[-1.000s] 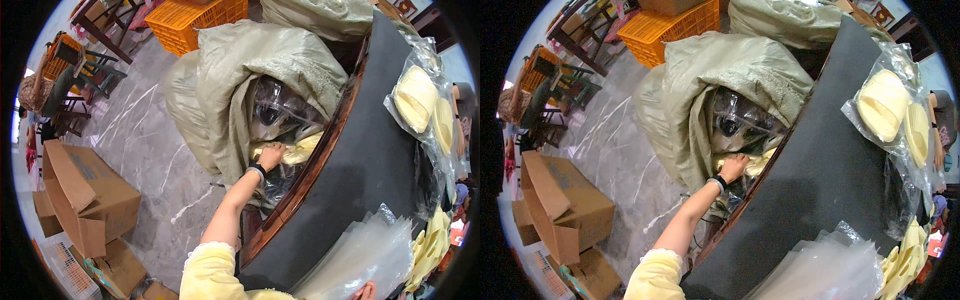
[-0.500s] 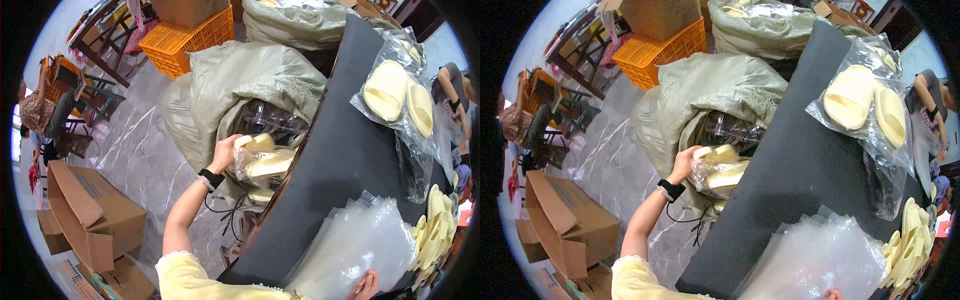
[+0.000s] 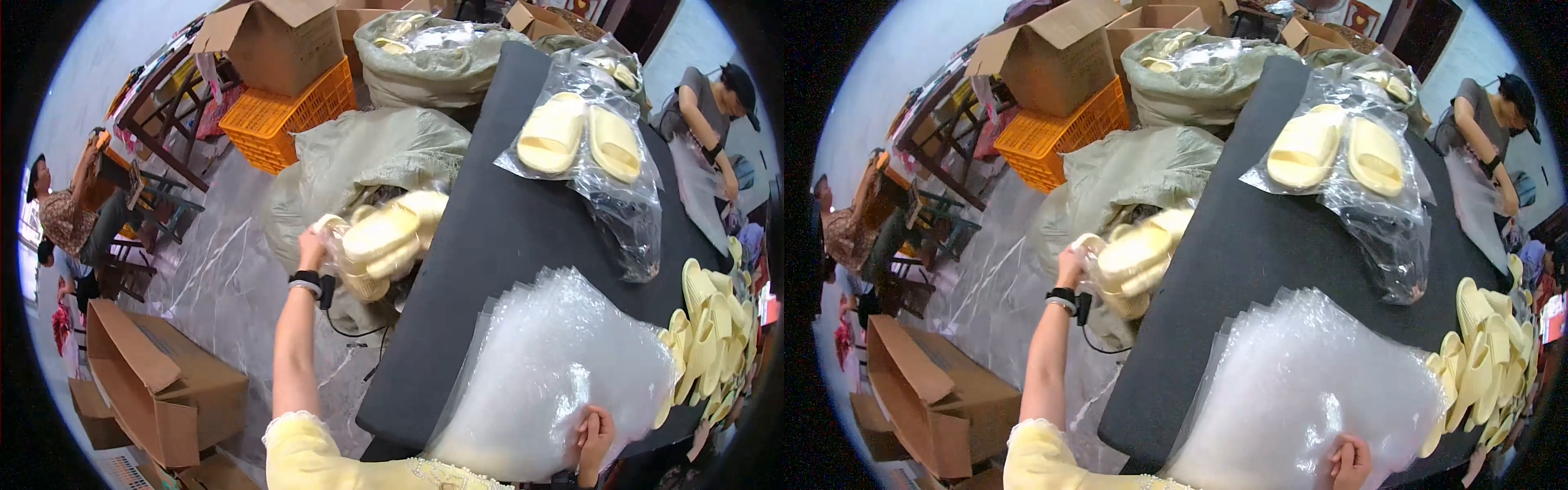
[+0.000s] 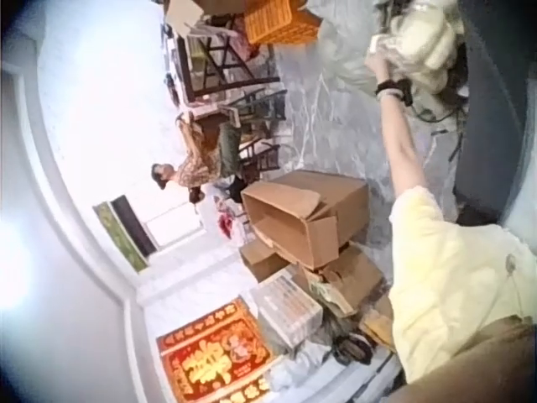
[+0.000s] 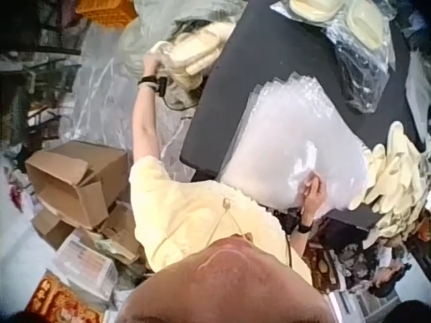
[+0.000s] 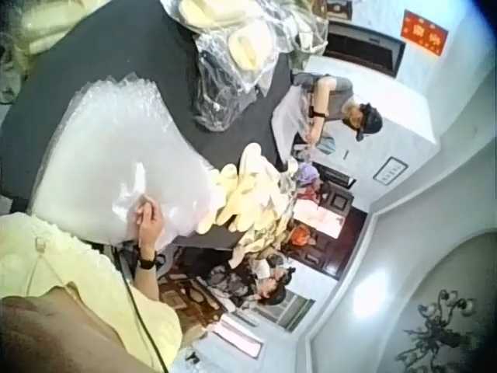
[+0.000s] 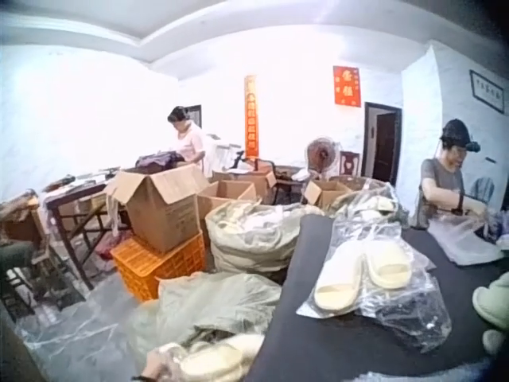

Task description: The recorder is packaging pairs of plastic slide sandals into clear plastic bags and placing them into a larger transport bag or container.

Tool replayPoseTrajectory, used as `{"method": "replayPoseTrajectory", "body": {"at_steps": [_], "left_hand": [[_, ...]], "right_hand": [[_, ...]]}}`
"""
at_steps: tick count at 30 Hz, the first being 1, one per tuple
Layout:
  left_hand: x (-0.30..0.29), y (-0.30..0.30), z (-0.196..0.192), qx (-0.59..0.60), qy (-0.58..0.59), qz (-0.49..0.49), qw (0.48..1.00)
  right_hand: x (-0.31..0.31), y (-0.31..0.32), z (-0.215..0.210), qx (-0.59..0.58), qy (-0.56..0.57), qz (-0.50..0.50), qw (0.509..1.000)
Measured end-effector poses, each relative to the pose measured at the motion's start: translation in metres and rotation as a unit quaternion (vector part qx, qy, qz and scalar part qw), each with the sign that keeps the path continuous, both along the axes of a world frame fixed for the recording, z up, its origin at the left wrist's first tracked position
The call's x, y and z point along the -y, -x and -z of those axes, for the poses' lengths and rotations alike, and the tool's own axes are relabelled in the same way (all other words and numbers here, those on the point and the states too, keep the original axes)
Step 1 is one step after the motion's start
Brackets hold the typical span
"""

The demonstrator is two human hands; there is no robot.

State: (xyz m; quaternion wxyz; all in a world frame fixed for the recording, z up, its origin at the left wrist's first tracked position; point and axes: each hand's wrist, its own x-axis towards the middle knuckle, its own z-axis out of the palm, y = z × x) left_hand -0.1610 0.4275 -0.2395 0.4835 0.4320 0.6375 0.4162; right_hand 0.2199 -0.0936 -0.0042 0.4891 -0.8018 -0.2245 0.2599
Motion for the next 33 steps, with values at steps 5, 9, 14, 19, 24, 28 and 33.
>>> {"method": "replayPoseTrajectory", "body": {"at_steps": [5, 9, 14, 19, 24, 28, 33], "left_hand": [[-0.005, 0.069, -0.153, 0.05, -0.018, 0.024, 0.998], [0.007, 0.046, -0.26, 0.042, -0.141, 0.086, 0.985], [-0.002, 0.031, -0.377, 0.07, -0.225, 0.187, 0.954], [0.003, -0.085, -0.44, 0.067, -0.379, 0.373, 0.844], [0.02, -0.289, -0.458, 0.409, -0.038, 0.674, 0.614], [0.123, -0.436, -0.409, 0.453, 0.026, 0.468, 0.759], [0.128, -0.427, -0.328, 0.253, 0.07, 0.608, 0.749]], "right_hand": [[-0.006, 0.002, -0.003, -0.024, -0.021, 0.009, 0.999], [-0.005, 0.002, -0.01, -0.027, -0.037, 0.013, 0.999], [-0.013, 0.0, -0.015, 0.026, -0.027, -0.054, 0.998], [-0.007, -0.007, -0.01, 0.049, -0.077, -0.058, 0.994], [-0.005, -0.007, -0.004, 0.067, -0.091, -0.084, 0.99], [0.002, -0.005, -0.002, 0.082, -0.093, -0.089, 0.988], [0.001, -0.004, -0.002, 0.05, -0.116, -0.116, 0.985]]}}
